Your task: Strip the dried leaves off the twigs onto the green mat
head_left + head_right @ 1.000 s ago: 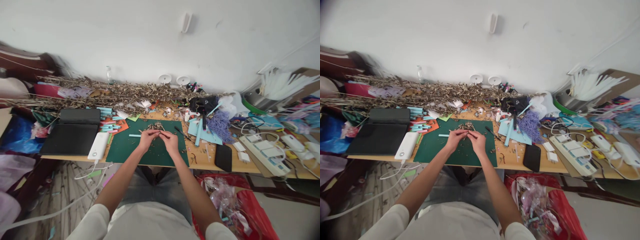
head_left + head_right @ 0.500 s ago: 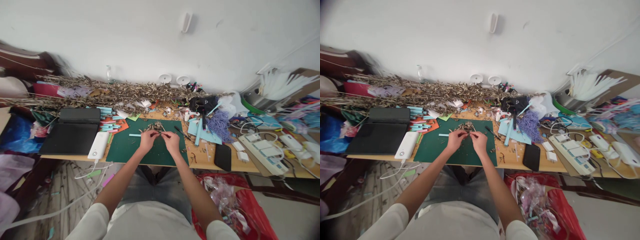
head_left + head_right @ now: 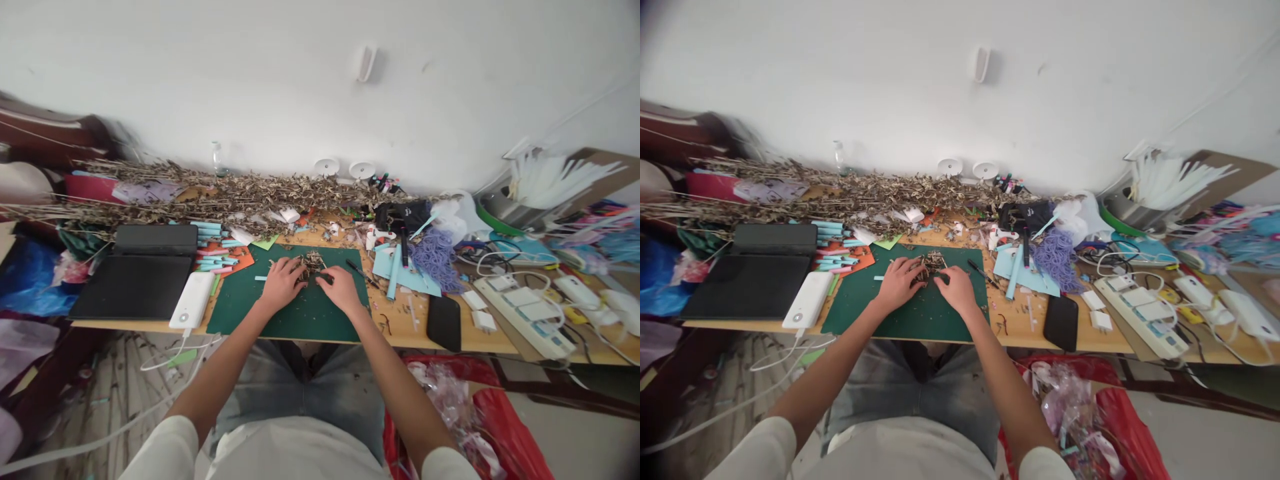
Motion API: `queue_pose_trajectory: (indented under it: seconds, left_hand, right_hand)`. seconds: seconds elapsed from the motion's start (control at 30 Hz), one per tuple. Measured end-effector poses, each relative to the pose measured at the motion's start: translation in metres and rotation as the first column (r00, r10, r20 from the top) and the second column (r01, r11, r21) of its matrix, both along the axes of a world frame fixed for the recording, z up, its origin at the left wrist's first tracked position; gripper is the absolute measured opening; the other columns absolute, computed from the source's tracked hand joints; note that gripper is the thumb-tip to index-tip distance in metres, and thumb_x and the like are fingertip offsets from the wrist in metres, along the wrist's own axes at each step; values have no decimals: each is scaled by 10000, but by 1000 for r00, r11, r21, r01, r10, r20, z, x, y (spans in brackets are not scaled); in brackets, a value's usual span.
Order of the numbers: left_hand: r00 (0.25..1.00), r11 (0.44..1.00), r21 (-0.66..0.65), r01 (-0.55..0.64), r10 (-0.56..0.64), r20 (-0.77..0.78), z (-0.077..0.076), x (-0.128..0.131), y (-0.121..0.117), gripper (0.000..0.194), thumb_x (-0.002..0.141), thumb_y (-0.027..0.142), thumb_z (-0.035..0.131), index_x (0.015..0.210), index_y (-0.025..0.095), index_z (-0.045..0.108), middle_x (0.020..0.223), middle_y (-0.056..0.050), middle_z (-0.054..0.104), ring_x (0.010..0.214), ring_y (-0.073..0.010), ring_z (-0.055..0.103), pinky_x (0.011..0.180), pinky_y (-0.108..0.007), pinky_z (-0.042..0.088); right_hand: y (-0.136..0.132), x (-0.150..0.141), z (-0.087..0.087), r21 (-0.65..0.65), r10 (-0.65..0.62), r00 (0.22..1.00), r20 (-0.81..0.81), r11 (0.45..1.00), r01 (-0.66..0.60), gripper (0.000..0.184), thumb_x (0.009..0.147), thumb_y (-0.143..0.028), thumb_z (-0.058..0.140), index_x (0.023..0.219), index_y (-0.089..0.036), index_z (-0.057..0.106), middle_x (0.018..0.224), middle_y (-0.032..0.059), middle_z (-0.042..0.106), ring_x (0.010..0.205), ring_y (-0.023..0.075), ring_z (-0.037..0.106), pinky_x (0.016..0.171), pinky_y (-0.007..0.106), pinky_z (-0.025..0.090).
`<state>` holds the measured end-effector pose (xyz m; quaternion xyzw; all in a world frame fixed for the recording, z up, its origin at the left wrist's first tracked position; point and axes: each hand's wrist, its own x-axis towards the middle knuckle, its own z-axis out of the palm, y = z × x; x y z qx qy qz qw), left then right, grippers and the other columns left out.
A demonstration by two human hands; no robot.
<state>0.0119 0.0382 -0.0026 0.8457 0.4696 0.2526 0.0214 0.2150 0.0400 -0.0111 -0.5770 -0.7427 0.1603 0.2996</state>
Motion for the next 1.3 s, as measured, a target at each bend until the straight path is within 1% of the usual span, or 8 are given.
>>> queue_pose_trajectory:
  seconds: [0.17, 0.3, 0.4, 0.6, 0.77, 0.97, 1.13, 1.3]
  left_hand:
    - [998, 1000, -18, 22, -23, -58, 1, -2, 6, 487, 806, 350, 642, 1274, 250, 553, 1336, -120, 513, 1219, -343, 406, 998, -502, 337]
    - [1000, 999, -33, -22, 22, -5, 0, -11, 12, 438, 848, 356, 584, 1272, 251, 557, 1304, -120, 534, 1214, -319, 422, 1003, -473, 347]
    - [995, 994, -48, -101, 101, 4, -1, -21, 15, 617, 747, 483, 676, 1298, 241, 539, 1355, -141, 488, 1223, -365, 407, 1012, -490, 342]
    - [981, 960, -202, -196, 192, -38, -5, -23, 28, 553, 760, 343, 693, 1275, 198, 556, 1218, -152, 591, 1064, -323, 562, 888, -398, 445]
    - [993, 973, -210, -100, 110, 37, 0, -11, 36, 404, 833, 280, 603, 1223, 176, 600, 1137, -136, 638, 1055, -280, 569, 903, -368, 446]
    - [992, 998, -49, -25, 31, 126, 11, -6, 19, 326, 852, 300, 573, 1153, 201, 650, 1126, -136, 647, 1073, -298, 522, 964, -456, 393]
    - [978, 970, -130, 204, -195, 77, 4, 32, 4, 346, 845, 255, 593, 1187, 208, 616, 1058, -113, 637, 1023, -254, 547, 890, -370, 450]
    - [963, 934, -245, 261, -268, 3, -11, 71, 2, 256, 862, 127, 504, 1028, 195, 688, 951, -102, 635, 919, -225, 596, 815, -319, 478]
  right_hand:
    - [-5, -8, 0, -19, 71, 987, 145, 997, -69, 167, 829, -196, 556, 837, -215, 721, 865, 77, 672, 876, 204, 613, 756, 282, 476]
    - [-5, 15, 4, 25, 38, 998, -40, 999, -37, 212, 845, -201, 508, 865, -208, 719, 893, 62, 699, 839, 189, 634, 769, 291, 488]
    - [4, 46, 6, 6, -117, 983, -141, 993, 119, 240, 843, -206, 487, 879, -198, 724, 908, 61, 719, 823, 200, 652, 765, 318, 502]
    - [24, 74, 2, -98, -4, 993, 120, 995, 16, 331, 717, -67, 571, 983, -187, 727, 961, 84, 698, 722, 179, 631, 775, 328, 491]
    - [21, 67, 13, -38, 53, 980, 190, 998, -46, 259, 755, -75, 556, 875, -205, 745, 863, 68, 681, 792, 189, 613, 790, 311, 465]
    - [-30, 96, 24, -74, 32, 993, 110, 997, -24, 206, 782, -188, 573, 924, -192, 722, 849, 63, 673, 696, 179, 608, 700, 305, 486]
    - [-63, 103, 4, -82, 77, 967, 242, 995, -59, 204, 732, -161, 641, 921, -184, 716, 945, 101, 655, 864, 231, 620, 812, 351, 490]
    - [-62, 86, 9, -43, 8, 993, 115, 999, -3, 184, 791, -120, 536, 828, -191, 702, 840, 70, 652, 764, 197, 619, 732, 320, 498]
